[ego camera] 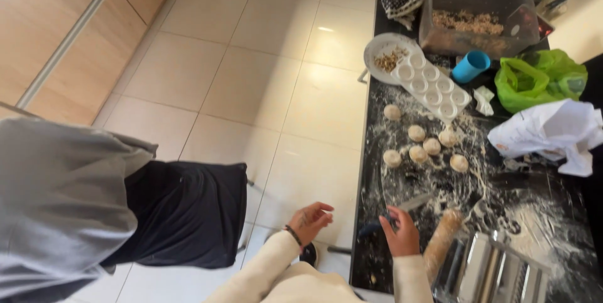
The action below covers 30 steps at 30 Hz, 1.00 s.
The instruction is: The person is preparing ravioli by rolling dough and applying filling.
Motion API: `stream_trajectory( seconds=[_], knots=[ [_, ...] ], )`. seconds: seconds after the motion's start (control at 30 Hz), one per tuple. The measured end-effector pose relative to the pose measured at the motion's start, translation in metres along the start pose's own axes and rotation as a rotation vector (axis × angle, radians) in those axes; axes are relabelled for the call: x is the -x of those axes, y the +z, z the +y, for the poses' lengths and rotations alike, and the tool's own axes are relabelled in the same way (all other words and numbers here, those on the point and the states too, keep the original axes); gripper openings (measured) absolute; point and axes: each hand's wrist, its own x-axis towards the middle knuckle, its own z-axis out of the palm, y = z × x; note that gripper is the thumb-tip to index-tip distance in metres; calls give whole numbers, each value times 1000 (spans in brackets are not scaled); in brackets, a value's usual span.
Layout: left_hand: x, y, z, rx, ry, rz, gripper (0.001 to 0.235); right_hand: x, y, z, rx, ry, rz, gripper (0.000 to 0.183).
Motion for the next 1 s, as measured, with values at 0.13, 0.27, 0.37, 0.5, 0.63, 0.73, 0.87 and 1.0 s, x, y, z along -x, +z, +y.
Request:
stream_trajectory(
  seconds=[0.13,0.27,0.37,0.5,0.63,0.73,0.87,1.0],
  knots=[
    [-39,-4,28,-14,-4,-82,28,-11,9,18,-24,102,29,51],
    [-66,-20,61,-153,-21,-243,29,-19,24,17,-18,173,105,52],
    [-97,-41,71,-193,14,-321,30,-40,39,8,-30,207,162,53],
    [-131,-83,82,-163,36,-331,31,-78,67,-23,-37,199,178,54],
    [-164,-120,91,-203,27,-308,31,-111,84,-68,19,224,169,55],
    [-186,-137,90,-166,54,-330,31,-122,101,-66,42,210,168,55],
    [-205,-144,101,-180,36,-397,30,-115,111,-50,70,294,206,58],
    [-218,-143,105,-182,35,-495,31,-102,116,-45,78,365,249,57]
  ],
)
